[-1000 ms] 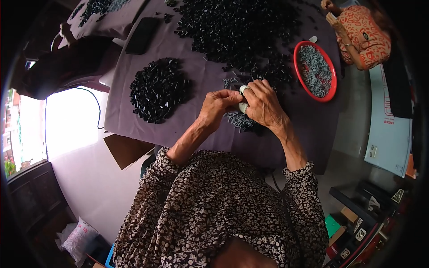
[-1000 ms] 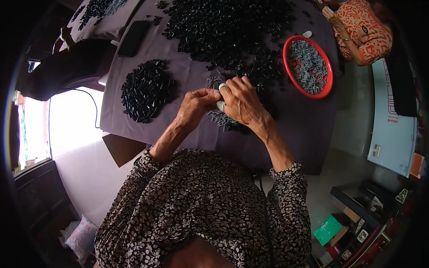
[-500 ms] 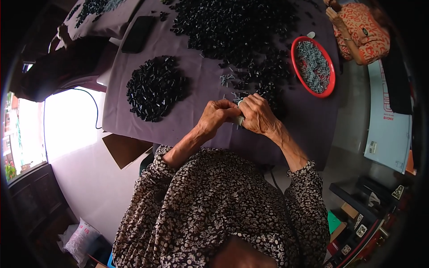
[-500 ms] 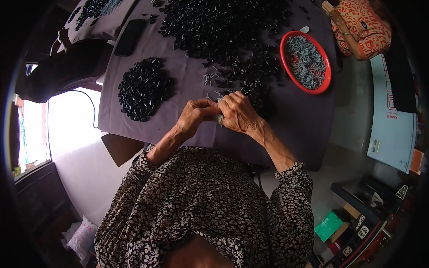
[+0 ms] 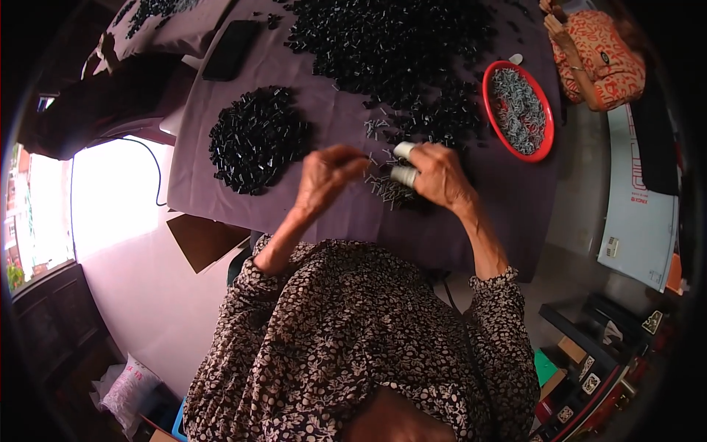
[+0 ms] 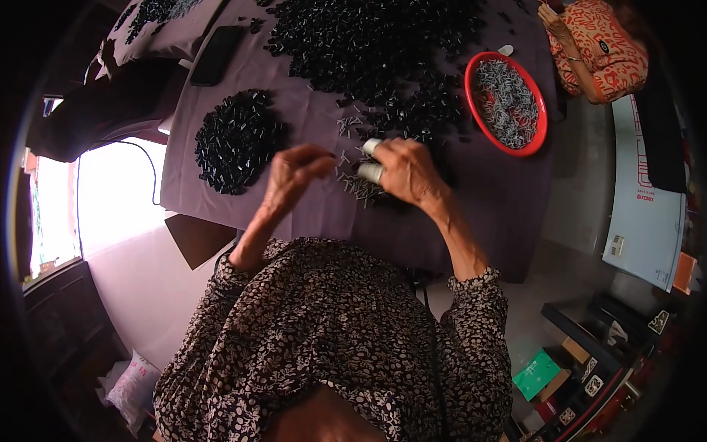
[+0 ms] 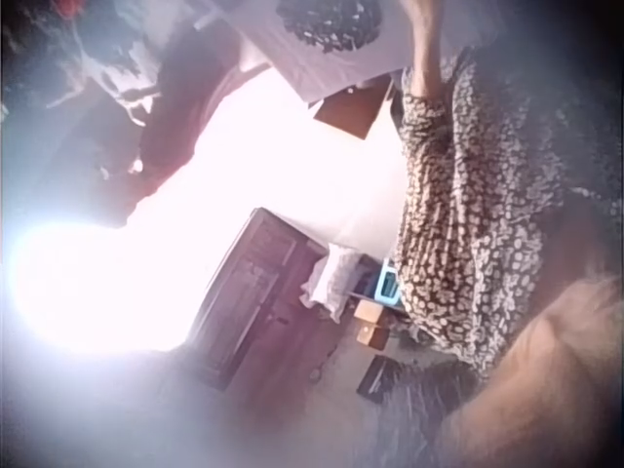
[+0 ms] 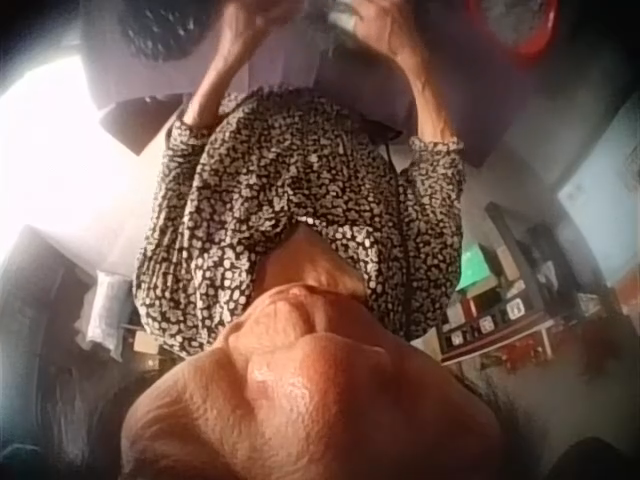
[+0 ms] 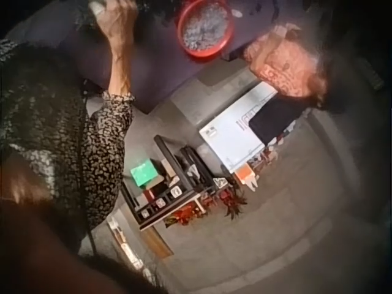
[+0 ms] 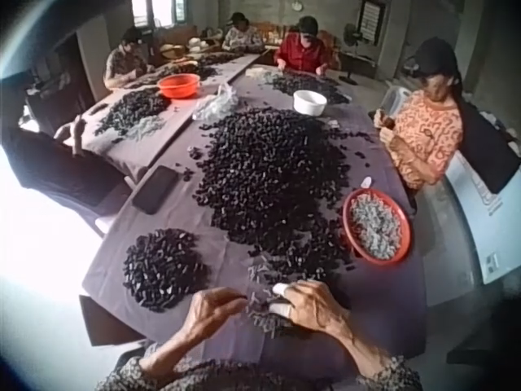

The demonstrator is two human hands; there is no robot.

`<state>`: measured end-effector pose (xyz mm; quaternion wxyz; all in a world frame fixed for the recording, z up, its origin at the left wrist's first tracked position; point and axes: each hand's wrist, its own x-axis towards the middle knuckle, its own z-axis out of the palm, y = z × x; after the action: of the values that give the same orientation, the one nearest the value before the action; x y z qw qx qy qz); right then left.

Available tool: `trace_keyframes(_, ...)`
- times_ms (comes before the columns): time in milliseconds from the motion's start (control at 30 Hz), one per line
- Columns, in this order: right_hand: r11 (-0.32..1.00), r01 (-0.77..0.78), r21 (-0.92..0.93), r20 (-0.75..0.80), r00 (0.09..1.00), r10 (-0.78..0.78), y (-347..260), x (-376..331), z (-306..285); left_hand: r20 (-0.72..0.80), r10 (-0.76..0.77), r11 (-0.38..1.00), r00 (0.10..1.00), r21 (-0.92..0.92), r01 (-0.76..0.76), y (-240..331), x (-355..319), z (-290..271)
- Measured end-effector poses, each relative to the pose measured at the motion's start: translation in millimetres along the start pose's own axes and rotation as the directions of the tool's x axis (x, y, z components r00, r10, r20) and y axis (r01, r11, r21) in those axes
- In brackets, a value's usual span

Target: The person sorts and assembles small black plastic parts and white plastic parts by hand at a table.

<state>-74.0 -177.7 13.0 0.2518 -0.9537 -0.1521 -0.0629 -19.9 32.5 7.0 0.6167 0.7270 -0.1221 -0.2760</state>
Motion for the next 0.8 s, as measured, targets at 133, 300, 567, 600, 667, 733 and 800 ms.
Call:
trace_keyframes(133,0.981,-0.195,-0.022,-0.16,0.969,0.189,41.0,13.6,5.6,-0.372,0.255,0.929,0.893,0.349,-0.12,-14.0,8.4,-46.0)
trace_keyframes(300,0.984,-0.174,-0.034,-0.097,0.981,0.17,48.5,33.4,19.0,-0.417,0.455,0.703,0.787,0.711,-0.03,-23.3,7.2,-88.3)
trace_keyframes(567,0.983,-0.121,-0.135,-0.096,0.989,0.109,47.9,60.2,30.4,-0.432,0.526,0.617,0.733,0.787,0.022,-29.5,2.6,-91.7)
trace_keyframes(600,0.986,-0.121,-0.113,-0.088,0.99,0.112,46.4,62.7,30.9,-0.418,0.533,0.622,0.736,0.783,-0.006,-25.9,3.0,-88.4)
trace_keyframes(667,0.988,-0.121,-0.093,-0.079,0.99,0.113,43.2,68.3,30.4,-0.375,0.547,0.635,0.749,0.769,-0.079,-22.0,5.3,-79.6)
trace_keyframes(733,0.945,-0.142,-0.295,0.086,0.981,0.174,40.8,72.4,27.4,-0.337,0.538,0.679,0.773,0.717,-0.16,-12.9,10.7,-63.4)
trace_keyframes(800,0.947,-0.136,-0.292,0.093,0.981,0.17,42.5,73.4,32.8,-0.26,0.564,0.686,0.784,0.675,-0.27,-11.0,17.2,-50.1)
